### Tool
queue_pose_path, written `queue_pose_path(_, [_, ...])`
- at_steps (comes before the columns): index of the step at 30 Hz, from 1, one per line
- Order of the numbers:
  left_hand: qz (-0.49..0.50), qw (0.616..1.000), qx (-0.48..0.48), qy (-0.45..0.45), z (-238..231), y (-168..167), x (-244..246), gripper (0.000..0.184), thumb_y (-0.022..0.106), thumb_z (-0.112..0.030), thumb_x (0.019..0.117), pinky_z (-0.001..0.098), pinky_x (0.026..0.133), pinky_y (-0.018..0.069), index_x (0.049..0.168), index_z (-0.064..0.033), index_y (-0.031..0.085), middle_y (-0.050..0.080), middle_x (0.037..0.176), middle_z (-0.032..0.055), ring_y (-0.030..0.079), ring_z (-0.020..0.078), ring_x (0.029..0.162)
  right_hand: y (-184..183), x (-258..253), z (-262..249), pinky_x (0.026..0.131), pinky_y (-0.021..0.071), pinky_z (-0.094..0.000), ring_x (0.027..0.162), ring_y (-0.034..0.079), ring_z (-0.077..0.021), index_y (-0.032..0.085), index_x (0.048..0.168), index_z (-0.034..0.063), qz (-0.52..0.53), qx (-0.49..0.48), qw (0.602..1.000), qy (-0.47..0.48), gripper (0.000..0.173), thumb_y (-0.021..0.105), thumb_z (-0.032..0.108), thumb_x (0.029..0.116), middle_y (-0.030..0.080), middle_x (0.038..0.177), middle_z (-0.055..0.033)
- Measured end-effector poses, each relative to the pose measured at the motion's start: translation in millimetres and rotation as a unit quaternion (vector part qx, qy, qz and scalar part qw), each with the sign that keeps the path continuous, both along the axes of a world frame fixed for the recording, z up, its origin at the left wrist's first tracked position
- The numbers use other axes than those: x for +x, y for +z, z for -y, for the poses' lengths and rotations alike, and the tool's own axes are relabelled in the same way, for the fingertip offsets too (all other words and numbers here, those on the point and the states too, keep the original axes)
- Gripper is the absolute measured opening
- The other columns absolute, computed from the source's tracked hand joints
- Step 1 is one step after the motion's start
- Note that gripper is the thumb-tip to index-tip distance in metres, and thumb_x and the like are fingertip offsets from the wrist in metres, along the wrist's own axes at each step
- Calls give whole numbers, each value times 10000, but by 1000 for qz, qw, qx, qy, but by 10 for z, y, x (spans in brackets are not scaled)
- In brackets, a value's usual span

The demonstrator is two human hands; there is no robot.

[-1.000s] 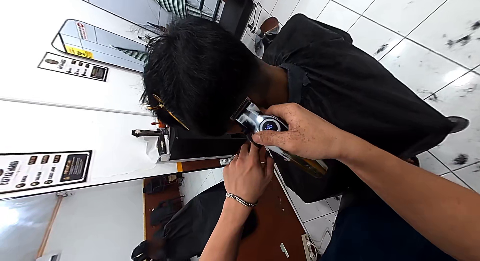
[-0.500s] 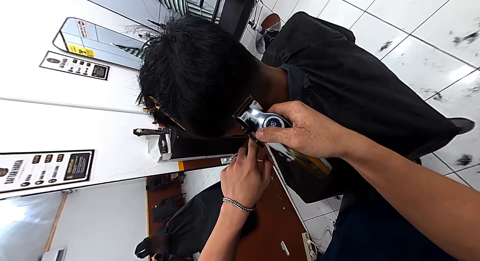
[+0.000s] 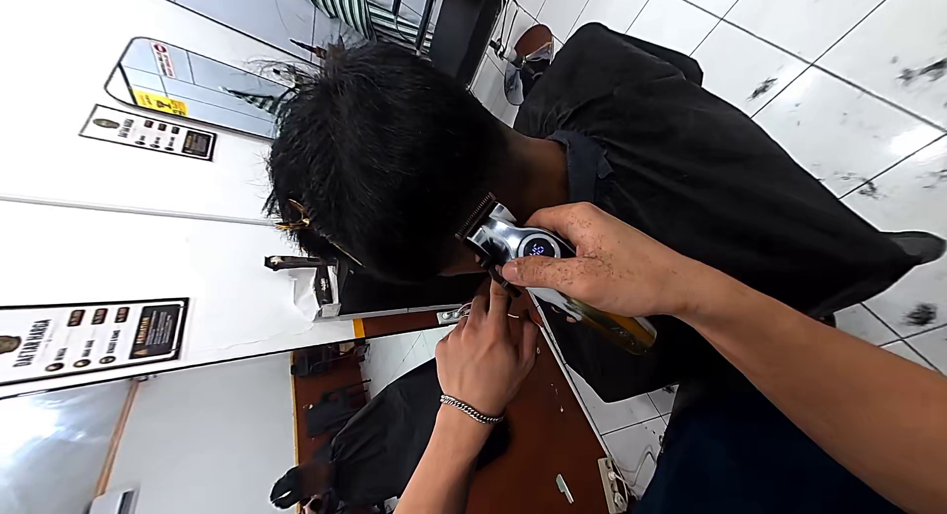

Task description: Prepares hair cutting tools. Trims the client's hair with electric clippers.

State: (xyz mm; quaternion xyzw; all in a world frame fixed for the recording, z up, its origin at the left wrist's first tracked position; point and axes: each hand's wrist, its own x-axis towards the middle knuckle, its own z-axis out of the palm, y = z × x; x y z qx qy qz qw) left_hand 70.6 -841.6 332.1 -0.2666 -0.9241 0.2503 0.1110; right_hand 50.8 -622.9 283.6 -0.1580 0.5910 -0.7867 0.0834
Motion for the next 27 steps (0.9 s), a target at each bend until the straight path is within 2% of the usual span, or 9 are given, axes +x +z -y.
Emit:
queue_pose_path(2, [0, 1000, -1, 2, 4, 11, 1, 498, 517, -373, 926, 452, 455, 481, 1257, -42, 690, 717, 851, 133, 694, 312, 626, -23, 0, -2, 544, 573, -259, 593, 652, -77, 662, 1016, 82, 10, 3, 1000, 9, 274, 630, 354, 1011, 654, 737, -12])
queue_pose_path(6, [0, 1000, -3, 5, 10, 8, 10, 467, 522, -381, 925, 448, 459, 482, 1190, -43, 705, 719, 851, 135, 698, 310, 632, 22, 17, -2, 542, 562, -258, 597, 650, -77, 670, 1004, 86, 9, 3, 1000, 10, 275, 623, 357, 1014, 653, 729, -11])
queue_pose_path(10, [-1, 1000, -7, 6, 9, 16, 7, 513, 524, -378, 929, 448, 460, 488, 1273, -33, 687, 733, 886, 135, 702, 306, 637, -11, 22, -5, 509, 573, -288, 555, 657, -117, 672, 994, 60, 12, 9, 1000, 17, 282, 634, 338, 1013, 657, 700, -46])
queue_pose_path(13, [1, 1000, -6, 6, 16, 8, 15, 503, 526, -385, 935, 452, 467, 494, 1266, -44, 691, 744, 915, 140, 711, 308, 654, 17, 26, -11, 484, 563, -282, 530, 646, -116, 667, 963, 63, 12, -20, 1000, 18, 267, 621, 319, 1022, 645, 678, -44])
queue_pose_path(17, [-6, 1000, -11, 4, -7, 20, 23, 565, 532, -353, 924, 445, 452, 476, 1383, -37, 631, 742, 887, 138, 693, 307, 617, -81, 4, -26, 508, 582, -301, 549, 658, -148, 669, 969, 32, 33, -41, 998, 36, 282, 606, 300, 1032, 651, 708, -80])
queue_pose_path(21, [-7, 1000, -7, -2, 11, 16, 30, 548, 540, -344, 920, 441, 452, 480, 1361, -35, 639, 747, 908, 141, 696, 304, 615, -85, -29, -26, 480, 578, -284, 525, 649, -140, 649, 950, 18, 25, -115, 992, 44, 256, 573, 245, 1039, 638, 692, -85])
queue_pose_path(24, [-8, 1000, -7, -2, 17, 23, 26, 595, 534, -345, 923, 435, 446, 474, 1432, -41, 587, 742, 920, 139, 687, 295, 608, -142, -48, -31, 477, 573, -284, 518, 645, -149, 646, 965, 3, 50, -122, 990, 59, 259, 566, 237, 1044, 634, 691, -101])
queue_pose_path(27, [-12, 1000, -11, -6, 22, 20, 34, 590, 533, -347, 927, 426, 444, 470, 1415, -21, 596, 733, 876, 125, 676, 278, 590, -123, -61, -27, 480, 567, -262, 519, 643, -125, 647, 961, 35, 55, -128, 989, 57, 262, 545, 253, 1064, 636, 696, -70])
